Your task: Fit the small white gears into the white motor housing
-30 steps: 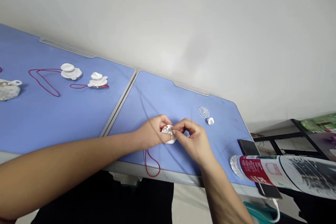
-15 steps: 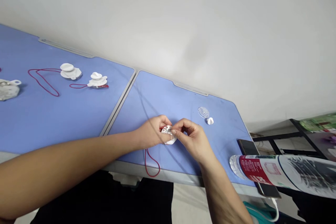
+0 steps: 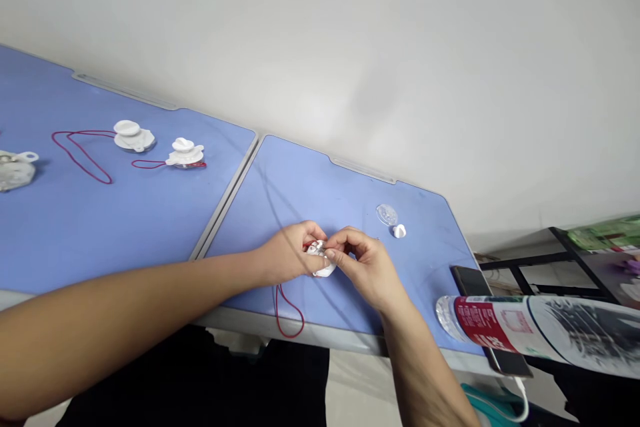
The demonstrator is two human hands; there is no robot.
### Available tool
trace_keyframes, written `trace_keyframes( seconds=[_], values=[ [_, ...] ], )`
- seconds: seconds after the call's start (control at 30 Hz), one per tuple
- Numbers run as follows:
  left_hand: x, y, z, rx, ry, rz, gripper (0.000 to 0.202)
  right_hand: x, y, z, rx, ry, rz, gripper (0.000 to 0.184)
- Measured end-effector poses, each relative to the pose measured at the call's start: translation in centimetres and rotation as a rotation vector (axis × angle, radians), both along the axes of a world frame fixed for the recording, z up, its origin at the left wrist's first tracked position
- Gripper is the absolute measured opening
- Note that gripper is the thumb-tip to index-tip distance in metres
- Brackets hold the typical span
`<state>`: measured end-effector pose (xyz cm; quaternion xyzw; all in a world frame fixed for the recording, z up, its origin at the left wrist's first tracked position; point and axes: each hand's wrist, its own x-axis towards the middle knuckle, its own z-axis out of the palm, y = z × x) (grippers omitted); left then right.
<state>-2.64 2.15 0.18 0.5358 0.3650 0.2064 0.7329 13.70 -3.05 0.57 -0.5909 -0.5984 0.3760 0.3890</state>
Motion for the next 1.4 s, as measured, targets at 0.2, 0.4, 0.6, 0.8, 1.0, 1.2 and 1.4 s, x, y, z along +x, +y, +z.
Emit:
trace_keyframes(
  seconds=[0.2, 0.4, 0.6, 0.8, 1.0, 1.2, 1.4],
  values=[
    [-0.1, 0.0, 0.5, 0.02, 0.037, -0.002, 0.032, 0.2, -0.2, 0.4, 0.05, -0.07, 0.07, 0.007],
    [-0.1, -0.2, 0.7, 0.056, 0.04, -0.007, 0.031, 0.0, -0.3, 0.6, 0.059, -0.12, 0.055, 0.007],
    [-0.4, 0.0, 0.8, 0.024, 0.009, -0.04, 0.027, 0.0, -0.2, 0.2, 0.029, -0.084, 0.017, 0.006],
    [-0.7, 1.0, 0.5, -0.144, -0.046, -0.081, 0.02, 0.1, -0.2, 0.1, 0.057, -0.113, 0.001, 0.007],
    [-0.6, 1.1, 0.2, -0.046, -0.027, -0.127, 0.021, 0.2, -0.2, 0.1, 0.093, -0.154, 0.01, 0.008],
    [-0.8, 1.4, -0.3, -0.062, -0.038, -0.145, 0.024, 0.2, -0.2, -0.1, 0.085, -0.138, -0.007, 0.007],
    [-1.2, 2.0, -0.4, -0.053, -0.026, -0.251, 0.028, 0.1, -0.4, 0.0, 0.091, -0.149, 0.021, 0.007]
  ],
)
